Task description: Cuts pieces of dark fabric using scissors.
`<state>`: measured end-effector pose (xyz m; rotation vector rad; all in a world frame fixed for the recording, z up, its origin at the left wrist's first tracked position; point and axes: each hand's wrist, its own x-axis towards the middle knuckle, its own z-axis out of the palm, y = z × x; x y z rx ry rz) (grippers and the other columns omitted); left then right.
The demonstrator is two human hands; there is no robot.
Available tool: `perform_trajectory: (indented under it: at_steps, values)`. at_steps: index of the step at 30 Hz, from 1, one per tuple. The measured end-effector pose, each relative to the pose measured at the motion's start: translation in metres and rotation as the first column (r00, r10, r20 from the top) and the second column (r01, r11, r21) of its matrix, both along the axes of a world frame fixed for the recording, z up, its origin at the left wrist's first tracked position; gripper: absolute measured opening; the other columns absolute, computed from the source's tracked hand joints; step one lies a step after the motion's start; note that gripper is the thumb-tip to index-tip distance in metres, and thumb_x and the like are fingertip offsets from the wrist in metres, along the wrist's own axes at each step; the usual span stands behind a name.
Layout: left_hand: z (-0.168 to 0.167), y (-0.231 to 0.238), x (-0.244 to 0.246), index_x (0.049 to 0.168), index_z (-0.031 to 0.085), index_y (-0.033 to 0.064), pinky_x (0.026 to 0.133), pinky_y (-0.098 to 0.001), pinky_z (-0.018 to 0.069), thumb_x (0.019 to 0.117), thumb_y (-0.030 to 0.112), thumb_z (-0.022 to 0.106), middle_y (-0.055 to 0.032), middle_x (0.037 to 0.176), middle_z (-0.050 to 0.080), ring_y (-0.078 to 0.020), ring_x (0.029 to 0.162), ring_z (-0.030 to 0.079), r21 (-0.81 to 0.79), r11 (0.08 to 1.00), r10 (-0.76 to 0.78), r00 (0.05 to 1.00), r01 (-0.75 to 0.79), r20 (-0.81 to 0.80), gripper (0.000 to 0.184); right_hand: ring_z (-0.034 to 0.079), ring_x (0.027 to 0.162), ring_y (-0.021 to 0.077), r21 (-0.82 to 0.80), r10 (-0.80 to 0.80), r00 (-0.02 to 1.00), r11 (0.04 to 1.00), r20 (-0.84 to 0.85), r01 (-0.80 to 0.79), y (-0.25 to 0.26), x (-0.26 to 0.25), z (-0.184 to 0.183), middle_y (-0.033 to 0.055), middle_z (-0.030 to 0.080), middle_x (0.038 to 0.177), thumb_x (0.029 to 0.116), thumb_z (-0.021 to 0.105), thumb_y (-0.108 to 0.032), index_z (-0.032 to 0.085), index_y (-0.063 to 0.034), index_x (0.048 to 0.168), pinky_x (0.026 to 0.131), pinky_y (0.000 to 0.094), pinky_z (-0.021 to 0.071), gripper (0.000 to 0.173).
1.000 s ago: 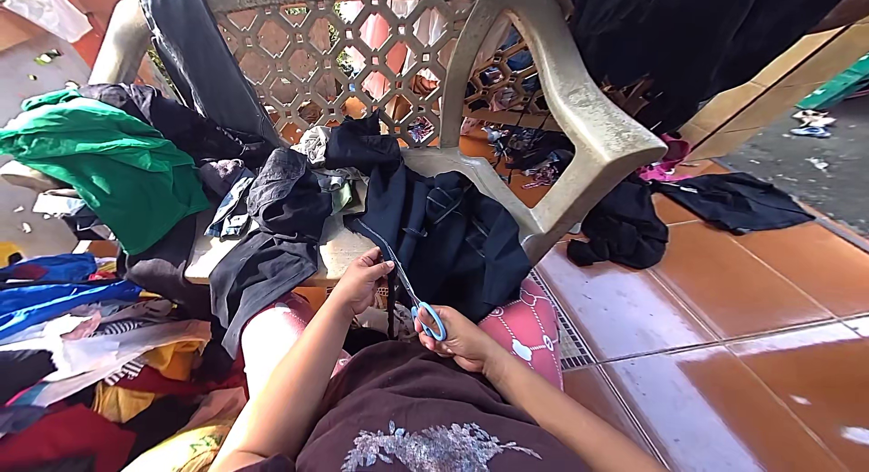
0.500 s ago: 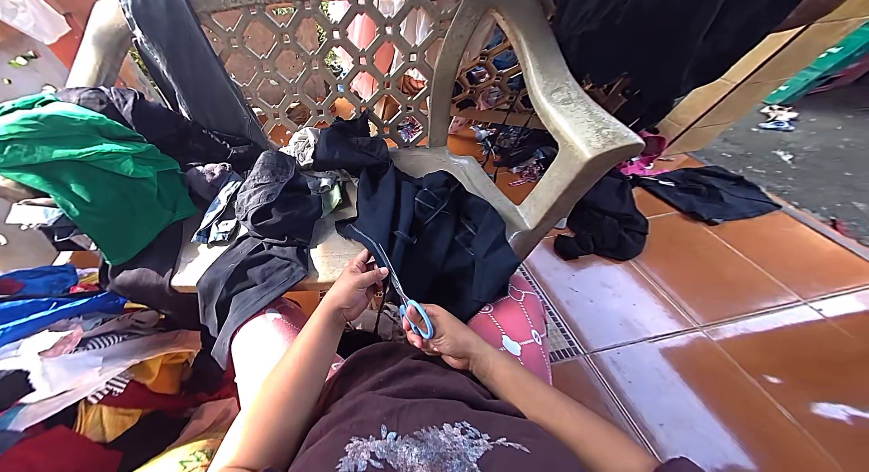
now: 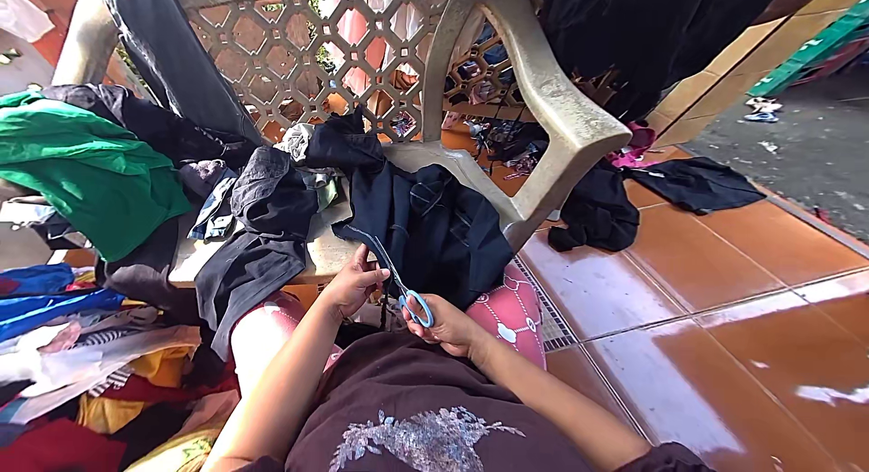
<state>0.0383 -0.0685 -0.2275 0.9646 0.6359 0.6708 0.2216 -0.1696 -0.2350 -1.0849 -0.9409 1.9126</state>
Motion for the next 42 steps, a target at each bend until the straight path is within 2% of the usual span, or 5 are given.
perform_trajectory:
  at_steps: [17, 21, 25, 30, 42]
  values:
    - [-0.005, 0.005, -0.013, 0.157, 0.002, 0.0108, 0.076, -0.0228, 0.0551, 0.0854, -0.001, 0.065, 0.0006, 0.090, 0.063, -0.0068, 0.077, 0.066, 0.099, 0.979, -0.165, 0.976, 0.180, -0.142, 0.096, 0.042, 0.044, -0.0049, 0.008, 0.023, 1.000, 1.000, 0.011, -0.023, 0.002, 0.007, -0.002, -0.0091, 0.053, 0.059, 0.1083, 0.043, -0.026, 0.058, -0.0123, 0.089, 0.042, 0.0099, 0.0329, 0.028]
    - [0.002, 0.006, -0.015, 0.152, 0.024, 0.0037, 0.083, -0.0249, 0.0534, 0.0950, 0.009, 0.061, -0.0025, 0.107, 0.064, -0.0070, 0.091, 0.064, 0.148, 0.984, -0.066, 0.974, 0.099, -0.216, 0.069, 0.043, 0.044, -0.0046, 0.006, 0.015, 0.998, 1.000, 0.056, -0.016, 0.001, 0.006, -0.002, -0.0089, 0.053, 0.060, 0.1079, 0.044, -0.023, 0.056, -0.0120, 0.090, 0.042, 0.0100, 0.0335, 0.025]
    - [0.007, 0.009, -0.008, 0.125, 0.053, -0.0022, 0.082, -0.0268, 0.0532, 0.1039, 0.005, 0.052, -0.0053, 0.104, 0.062, -0.0093, 0.088, 0.062, 0.131, 0.976, 0.195, 0.963, -0.173, -0.183, 0.022, 0.044, 0.047, -0.0047, 0.031, 0.012, 0.991, 0.999, 0.131, -0.016, 0.000, 0.004, 0.001, -0.0091, 0.055, 0.063, 0.1073, 0.045, -0.019, 0.056, -0.0118, 0.090, 0.044, 0.0100, 0.0351, 0.022]
    - [0.005, 0.012, -0.010, 0.111, 0.055, 0.0019, 0.079, -0.0259, 0.0542, 0.0999, -0.004, 0.053, -0.0012, 0.093, 0.063, -0.0079, 0.081, 0.062, 0.098, 0.980, 0.186, 0.975, -0.175, -0.125, 0.012, 0.044, 0.046, -0.0048, 0.011, 0.033, 0.996, 0.999, 0.085, -0.034, -0.001, 0.007, 0.001, -0.0085, 0.056, 0.061, 0.1066, 0.045, -0.020, 0.057, -0.0115, 0.090, 0.043, 0.0097, 0.0341, 0.023]
    - [0.014, 0.009, -0.017, 0.115, 0.053, 0.0069, 0.072, -0.0212, 0.0509, 0.0981, -0.004, 0.054, 0.0030, 0.092, 0.061, -0.0042, 0.076, 0.058, 0.124, 0.987, 0.118, 0.984, -0.102, -0.134, 0.020, 0.044, 0.045, -0.0052, 0.048, 0.079, 0.997, 0.996, 0.026, -0.080, 0.009, 0.008, -0.005, -0.0081, 0.055, 0.062, 0.1046, 0.047, -0.032, 0.058, -0.0122, 0.091, 0.043, 0.0093, 0.0336, 0.026]
